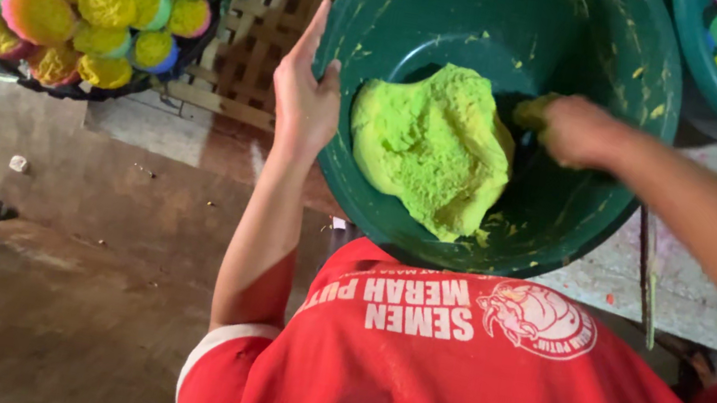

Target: The person uses a metal mold and a wooden stick to press yellow dough into small round molds arranged in a basket. They then mix the remaining dough in a green bowl by hand.

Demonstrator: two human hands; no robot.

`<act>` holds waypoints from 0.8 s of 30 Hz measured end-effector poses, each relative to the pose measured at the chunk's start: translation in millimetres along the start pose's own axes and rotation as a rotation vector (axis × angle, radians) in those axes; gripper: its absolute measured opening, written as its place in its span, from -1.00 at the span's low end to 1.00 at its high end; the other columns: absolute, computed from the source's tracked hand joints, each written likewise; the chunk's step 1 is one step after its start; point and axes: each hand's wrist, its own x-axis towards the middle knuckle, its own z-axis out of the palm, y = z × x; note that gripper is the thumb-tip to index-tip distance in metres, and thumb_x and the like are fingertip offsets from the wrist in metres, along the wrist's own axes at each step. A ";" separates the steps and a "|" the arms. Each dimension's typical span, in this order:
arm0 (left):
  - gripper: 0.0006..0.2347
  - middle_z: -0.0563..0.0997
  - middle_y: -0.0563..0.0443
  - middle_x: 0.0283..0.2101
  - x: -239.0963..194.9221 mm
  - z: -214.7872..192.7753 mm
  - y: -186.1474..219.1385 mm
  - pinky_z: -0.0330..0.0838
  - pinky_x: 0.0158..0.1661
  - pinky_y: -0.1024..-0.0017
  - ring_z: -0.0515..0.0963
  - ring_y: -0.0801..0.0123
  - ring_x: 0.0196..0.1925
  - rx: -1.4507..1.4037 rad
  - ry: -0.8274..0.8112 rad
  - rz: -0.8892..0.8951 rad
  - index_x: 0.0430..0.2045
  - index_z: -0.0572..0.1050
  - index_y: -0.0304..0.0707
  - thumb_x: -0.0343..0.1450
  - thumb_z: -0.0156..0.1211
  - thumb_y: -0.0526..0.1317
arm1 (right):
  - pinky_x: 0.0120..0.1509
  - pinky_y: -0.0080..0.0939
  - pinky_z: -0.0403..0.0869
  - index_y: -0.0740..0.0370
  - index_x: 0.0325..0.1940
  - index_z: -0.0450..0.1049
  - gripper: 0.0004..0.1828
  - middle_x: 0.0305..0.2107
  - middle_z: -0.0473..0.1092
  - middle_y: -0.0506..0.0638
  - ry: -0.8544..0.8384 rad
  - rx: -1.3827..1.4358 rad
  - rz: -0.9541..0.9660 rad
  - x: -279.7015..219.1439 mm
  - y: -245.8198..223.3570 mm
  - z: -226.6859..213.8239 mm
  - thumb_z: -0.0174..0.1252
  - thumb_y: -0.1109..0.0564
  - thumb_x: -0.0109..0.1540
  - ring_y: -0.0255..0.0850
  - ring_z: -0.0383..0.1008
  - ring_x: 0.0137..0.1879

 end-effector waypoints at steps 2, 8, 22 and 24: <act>-0.43 0.44 -0.30 0.36 -0.8 0.0 0.4 0.36 0.22 0.48 0.41 0.21 0.44 0.010 0.001 -0.058 0.39 0.24 -0.31 0.42 0.04 -0.61 | -0.33 -0.07 0.53 -0.05 0.22 0.56 -0.53 -0.46 0.57 0.11 -0.050 -0.077 -0.037 17.0 4.7 9.7 0.11 0.22 0.24 -0.11 0.55 -0.46; -0.45 0.44 -0.26 0.40 0.4 2.0 -6.0 0.28 0.35 0.42 0.43 0.22 0.45 -0.083 0.006 -0.042 0.39 0.24 -0.31 0.45 0.04 -0.62 | -0.13 -0.02 0.56 0.05 0.19 0.54 -0.58 -0.26 0.57 0.08 -0.053 0.452 -0.156 87.2 42.0 4.9 0.11 0.06 0.24 -0.08 0.60 -0.23; -0.46 0.49 -0.21 0.35 2.5 2.2 -11.8 0.30 0.31 0.46 0.44 0.26 0.42 -0.132 0.044 -0.040 0.36 0.32 -0.28 0.42 0.03 -0.63 | 0.17 -0.15 0.49 0.17 0.31 0.38 -0.42 0.07 0.49 -0.01 -0.425 0.410 -0.639 112.0 -132.9 70.9 0.08 -0.16 0.28 -0.23 0.51 0.10; -0.46 0.49 -0.20 0.36 -0.5 -0.7 -9.9 0.30 0.30 0.45 0.43 0.25 0.41 -0.131 0.032 -0.068 0.36 0.31 -0.29 0.43 0.03 -0.62 | 0.12 -0.13 0.47 0.21 0.32 0.33 -0.39 0.03 0.50 -0.04 -0.470 0.204 -0.805 59.4 -125.2 62.7 0.18 -0.09 0.24 -0.24 0.48 0.07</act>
